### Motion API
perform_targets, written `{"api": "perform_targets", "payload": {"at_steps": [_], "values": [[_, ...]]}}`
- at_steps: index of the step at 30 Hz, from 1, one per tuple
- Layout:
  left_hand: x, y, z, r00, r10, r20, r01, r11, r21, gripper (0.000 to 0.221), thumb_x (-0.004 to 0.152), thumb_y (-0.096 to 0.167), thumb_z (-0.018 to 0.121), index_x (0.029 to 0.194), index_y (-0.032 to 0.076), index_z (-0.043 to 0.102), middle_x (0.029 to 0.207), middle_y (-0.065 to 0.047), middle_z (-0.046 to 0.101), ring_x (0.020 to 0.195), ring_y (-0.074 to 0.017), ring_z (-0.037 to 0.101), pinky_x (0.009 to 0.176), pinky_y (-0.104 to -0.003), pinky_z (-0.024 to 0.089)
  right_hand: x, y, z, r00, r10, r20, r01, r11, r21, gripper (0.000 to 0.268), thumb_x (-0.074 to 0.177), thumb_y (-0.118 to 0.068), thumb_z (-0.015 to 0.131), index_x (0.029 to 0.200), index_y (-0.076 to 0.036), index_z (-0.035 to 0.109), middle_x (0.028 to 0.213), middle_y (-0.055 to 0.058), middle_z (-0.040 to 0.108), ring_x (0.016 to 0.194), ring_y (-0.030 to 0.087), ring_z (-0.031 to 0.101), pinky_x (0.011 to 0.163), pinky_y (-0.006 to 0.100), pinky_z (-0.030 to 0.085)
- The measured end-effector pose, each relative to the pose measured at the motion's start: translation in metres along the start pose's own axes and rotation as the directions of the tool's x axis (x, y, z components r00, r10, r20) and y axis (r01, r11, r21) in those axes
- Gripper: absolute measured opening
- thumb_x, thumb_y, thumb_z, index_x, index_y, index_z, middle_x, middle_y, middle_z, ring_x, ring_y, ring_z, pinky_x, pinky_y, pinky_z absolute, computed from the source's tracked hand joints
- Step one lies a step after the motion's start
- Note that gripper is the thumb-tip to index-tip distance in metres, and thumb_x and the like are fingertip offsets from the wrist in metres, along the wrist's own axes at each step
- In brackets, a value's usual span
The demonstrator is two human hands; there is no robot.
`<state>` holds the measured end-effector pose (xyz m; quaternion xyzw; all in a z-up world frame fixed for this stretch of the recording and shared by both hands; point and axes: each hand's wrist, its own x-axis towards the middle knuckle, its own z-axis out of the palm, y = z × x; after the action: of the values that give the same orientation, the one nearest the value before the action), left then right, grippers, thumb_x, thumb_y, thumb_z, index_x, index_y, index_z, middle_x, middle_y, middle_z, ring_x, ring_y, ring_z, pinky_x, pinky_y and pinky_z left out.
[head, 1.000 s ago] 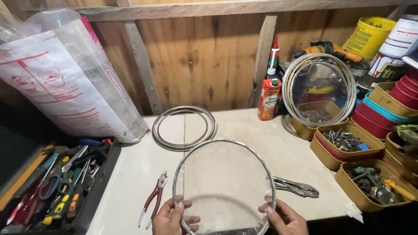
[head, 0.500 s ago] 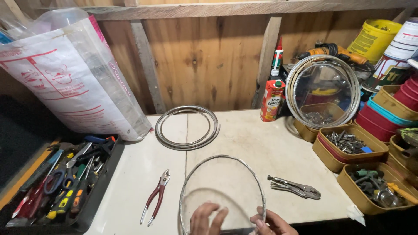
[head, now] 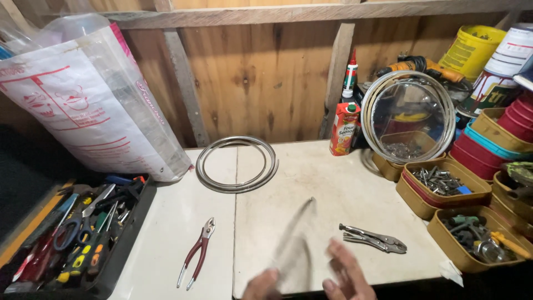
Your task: Repairing a drum head by measuring and manipulating the wire mesh using pliers and vice grips
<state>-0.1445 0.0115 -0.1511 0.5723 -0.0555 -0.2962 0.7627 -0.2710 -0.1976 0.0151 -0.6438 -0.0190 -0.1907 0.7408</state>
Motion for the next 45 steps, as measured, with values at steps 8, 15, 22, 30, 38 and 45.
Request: {"api": "perform_targets", "payload": {"at_steps": [8,15,22,30,38,45], "values": [[-0.132,0.199,0.048,0.895,-0.125,-0.427,-0.164,0.799,-0.578,0.029,0.099,0.000,0.050,0.125,-0.011,0.059,0.124,-0.040,0.066,0.106,-0.0590,0.062,0.083,-0.077,0.053,0.025,-0.010,-0.028,0.786,0.490,-0.377,-0.331,0.849,0.412,0.037,0.099,0.000,0.053,0.130,0.021,0.060,0.115,0.048,0.066,0.081,0.050,0.057,0.075,0.058,0.047],[-0.111,0.161,0.014,0.940,-0.050,-0.338,-0.163,0.805,-0.571,0.032,0.099,0.003,0.050,0.128,-0.007,0.059,0.115,-0.042,0.067,0.091,-0.0587,0.064,0.077,-0.077,0.054,0.010,-0.052,-0.018,0.748,0.499,-0.438,-0.407,0.866,0.290,0.038,0.095,-0.003,0.065,0.127,0.015,0.073,0.088,0.036,0.071,0.062,0.050,0.065,0.065,0.046,0.052],[-0.124,0.194,0.029,0.857,-0.224,-0.463,0.136,0.967,-0.217,0.030,0.094,-0.004,0.067,0.121,-0.016,0.074,0.093,-0.037,0.078,0.064,-0.0452,0.067,0.058,-0.046,0.054,0.019,-0.028,-0.043,0.741,0.551,-0.383,-0.658,0.710,-0.251,0.043,0.088,-0.024,0.075,0.126,-0.003,0.080,0.059,0.021,0.065,0.041,0.027,0.058,0.043,0.034,0.043],[-0.092,0.153,0.008,0.731,-0.290,-0.618,0.051,0.926,-0.374,0.032,0.097,0.000,0.066,0.126,-0.014,0.069,0.105,-0.037,0.075,0.077,-0.0473,0.065,0.067,-0.054,0.056,0.057,0.042,-0.121,0.925,0.108,-0.363,-0.366,0.506,-0.781,0.042,0.084,-0.037,0.076,0.123,-0.020,0.077,0.128,-0.003,0.076,0.107,0.015,0.076,0.099,0.029,0.058],[-0.126,0.230,0.044,0.689,-0.001,-0.725,0.377,0.855,0.357,0.054,0.090,0.019,0.071,0.142,0.030,0.063,0.144,0.009,0.067,0.129,-0.0172,0.066,0.080,-0.036,0.066,0.093,0.044,-0.157,0.917,0.197,-0.347,-0.334,-0.097,-0.938,0.057,0.085,-0.057,0.062,0.140,-0.042,0.060,0.144,-0.011,0.061,0.136,0.022,0.056,0.116,0.046,0.043],[-0.111,0.142,-0.019,0.690,0.088,-0.719,0.346,0.832,0.434,0.034,0.079,0.023,0.080,0.113,0.025,0.085,0.104,0.005,0.089,0.094,-0.0066,0.081,0.097,-0.019,0.058,0.085,0.035,-0.139,0.916,0.209,-0.342,-0.293,-0.234,-0.927,0.053,0.088,-0.062,0.056,0.128,-0.029,0.065,0.121,0.004,0.070,0.120,0.030,0.065,0.108,0.047,0.048]]}}
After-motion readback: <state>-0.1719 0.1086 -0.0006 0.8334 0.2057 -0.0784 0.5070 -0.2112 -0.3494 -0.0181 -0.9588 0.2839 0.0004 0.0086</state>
